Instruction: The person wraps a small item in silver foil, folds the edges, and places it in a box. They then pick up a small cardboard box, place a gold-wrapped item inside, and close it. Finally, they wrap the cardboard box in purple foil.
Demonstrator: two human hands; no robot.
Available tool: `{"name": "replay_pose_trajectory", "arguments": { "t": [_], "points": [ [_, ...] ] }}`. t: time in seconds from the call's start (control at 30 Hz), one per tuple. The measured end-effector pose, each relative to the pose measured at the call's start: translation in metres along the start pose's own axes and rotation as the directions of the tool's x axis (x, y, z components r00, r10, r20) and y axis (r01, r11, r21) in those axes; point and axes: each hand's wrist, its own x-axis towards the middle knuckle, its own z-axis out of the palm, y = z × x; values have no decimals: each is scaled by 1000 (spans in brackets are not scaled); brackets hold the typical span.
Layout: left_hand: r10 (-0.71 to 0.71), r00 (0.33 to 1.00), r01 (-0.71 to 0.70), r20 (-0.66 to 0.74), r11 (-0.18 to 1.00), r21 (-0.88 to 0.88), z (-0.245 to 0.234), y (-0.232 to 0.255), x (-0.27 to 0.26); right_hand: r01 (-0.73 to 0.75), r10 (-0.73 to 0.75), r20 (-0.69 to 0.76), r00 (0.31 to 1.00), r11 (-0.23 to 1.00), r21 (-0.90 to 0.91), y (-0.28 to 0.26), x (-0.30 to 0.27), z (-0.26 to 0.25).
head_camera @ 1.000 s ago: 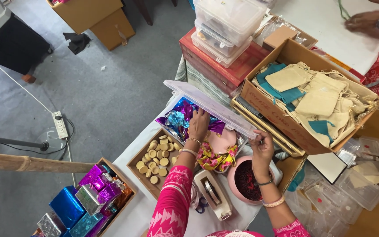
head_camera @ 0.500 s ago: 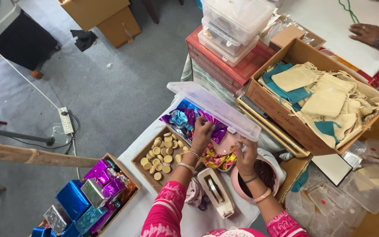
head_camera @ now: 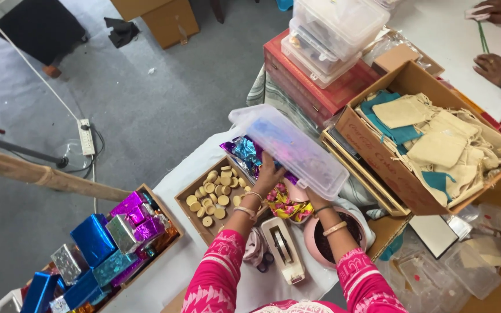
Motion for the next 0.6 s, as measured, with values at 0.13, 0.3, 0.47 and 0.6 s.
{"name": "replay_pose_trajectory", "arguments": {
  "t": [0.13,0.3,0.47,0.6],
  "points": [
    [16,1000,-16,22,1000,-27,2,27,-3,3,2,39,999,992,-130,-11,10,-5],
    [0,1000,-1,7,982,191,6,39,-9,279,-321,-346,881,946,-167,-79,15,-37],
    [-17,1000,10,24,970,242,5,30,-14,132,-102,-284,953,988,86,-115,9,-56],
    [-61,997,43,51,956,291,5,25,-15,195,-203,-302,931,979,-56,-117,4,-60]
  ]
}}
